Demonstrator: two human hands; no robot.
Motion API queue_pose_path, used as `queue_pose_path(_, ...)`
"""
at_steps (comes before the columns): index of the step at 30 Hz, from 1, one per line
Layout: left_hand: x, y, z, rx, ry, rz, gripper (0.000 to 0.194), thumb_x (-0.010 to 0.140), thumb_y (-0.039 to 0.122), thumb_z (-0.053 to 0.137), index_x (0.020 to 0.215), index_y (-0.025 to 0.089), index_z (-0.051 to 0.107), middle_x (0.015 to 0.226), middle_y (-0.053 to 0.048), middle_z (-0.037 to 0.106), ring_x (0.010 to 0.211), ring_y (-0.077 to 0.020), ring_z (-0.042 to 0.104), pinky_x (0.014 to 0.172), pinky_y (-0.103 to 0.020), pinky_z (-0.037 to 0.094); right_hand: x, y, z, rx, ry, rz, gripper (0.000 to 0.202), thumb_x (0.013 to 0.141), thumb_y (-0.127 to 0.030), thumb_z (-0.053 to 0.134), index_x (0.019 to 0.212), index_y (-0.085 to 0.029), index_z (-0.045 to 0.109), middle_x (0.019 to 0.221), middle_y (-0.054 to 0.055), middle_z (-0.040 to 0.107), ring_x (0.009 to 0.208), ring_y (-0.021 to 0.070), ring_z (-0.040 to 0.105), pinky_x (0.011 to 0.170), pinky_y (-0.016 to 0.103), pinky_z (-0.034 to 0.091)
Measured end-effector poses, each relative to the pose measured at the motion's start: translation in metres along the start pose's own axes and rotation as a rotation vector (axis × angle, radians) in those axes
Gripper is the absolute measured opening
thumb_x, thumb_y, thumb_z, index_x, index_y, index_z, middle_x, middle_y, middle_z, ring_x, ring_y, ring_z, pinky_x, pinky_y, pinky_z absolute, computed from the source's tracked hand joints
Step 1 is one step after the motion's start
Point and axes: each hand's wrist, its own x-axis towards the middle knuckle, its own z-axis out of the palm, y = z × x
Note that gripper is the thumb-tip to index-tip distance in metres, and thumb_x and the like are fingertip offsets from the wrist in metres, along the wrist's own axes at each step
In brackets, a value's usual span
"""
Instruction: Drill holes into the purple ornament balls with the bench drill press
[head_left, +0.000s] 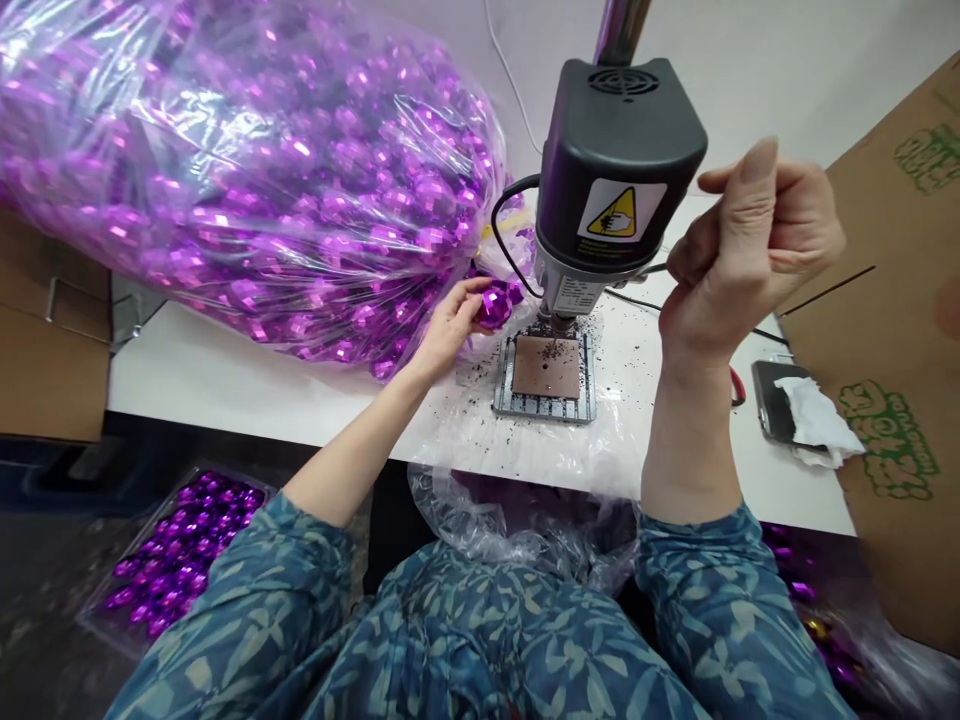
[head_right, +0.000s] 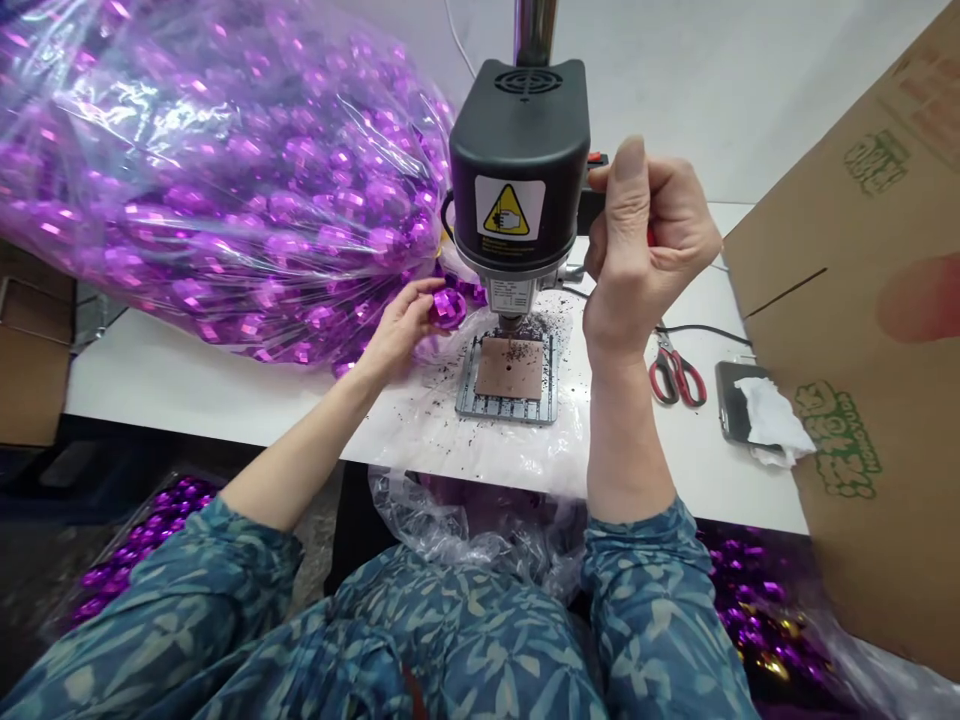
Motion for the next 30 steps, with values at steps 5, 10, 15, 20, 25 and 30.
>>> queue_pose_path(5,-0.048,-0.007,0.032,-0.540,-0.155,-0.315,0.027,0.106,0.035,0.062,0.128,0.021,0.065,0.126,-0.012,0.079,0.105,-0.0217,0.081,0.096,-0.044,0.071,0.000,0.000,0.003,-0.004,0.014,-0.008,0.061,0.075,-0.076,0.070,0.070,-0.016,0.061,0.047,-0.010,0.032,0.036,-0.0015,0.029,0.039,0.021,0.017)
queue_pose_path(10,-0.050,-0.034,0.061,-0.439,-0.097,-0.318,0.051,0.090,0.047,0.089,0.123,0.018,0.064,0.099,-0.006,0.079,0.074,-0.0161,0.077,0.062,-0.027,0.063,0.000,0.001,0.004,-0.018,0.024,-0.021,0.062,0.075,-0.077,0.070,0.070,-0.016,0.060,0.048,-0.009,0.032,0.035,-0.0003,0.026,0.037,0.024,0.013)
queue_pose_path(15,-0.037,-0.049,0.073,-0.304,0.031,-0.243,0.046,0.091,0.043,0.088,0.123,0.019,0.066,0.099,-0.004,0.078,0.080,-0.0155,0.075,0.066,-0.025,0.059,-0.002,-0.002,0.005,-0.110,0.017,-0.026,0.064,0.077,-0.081,0.061,0.071,-0.018,0.059,0.050,-0.008,0.035,0.037,0.0002,0.027,0.039,0.026,0.016)
queue_pose_path(20,-0.034,-0.054,0.079,-0.266,0.033,-0.162,0.043,0.091,0.041,0.087,0.122,0.020,0.067,0.109,-0.007,0.080,0.096,-0.0192,0.077,0.084,-0.031,0.064,-0.002,-0.004,0.005,-0.110,0.002,-0.034,0.061,0.078,-0.080,0.062,0.072,-0.019,0.059,0.053,-0.007,0.039,0.038,0.0013,0.028,0.038,0.028,0.017)
queue_pose_path(25,-0.029,-0.058,0.085,-0.201,0.028,-0.098,0.044,0.088,0.039,0.089,0.122,0.019,0.070,0.118,-0.011,0.081,0.103,-0.0220,0.077,0.086,-0.033,0.063,-0.003,-0.006,0.005,-0.161,0.005,-0.019,0.060,0.078,-0.078,0.059,0.073,-0.018,0.060,0.052,-0.008,0.037,0.038,0.0005,0.029,0.039,0.026,0.019)
queue_pose_path(30,-0.030,-0.059,0.092,-0.098,0.019,-0.040,0.049,0.083,0.034,0.092,0.127,0.022,0.074,0.118,-0.008,0.082,0.087,-0.0199,0.074,0.082,-0.036,0.063,-0.004,-0.006,0.005,-0.076,0.004,-0.041,0.056,0.080,-0.074,0.065,0.072,-0.019,0.061,0.051,-0.008,0.038,0.037,0.0016,0.029,0.038,0.027,0.017)
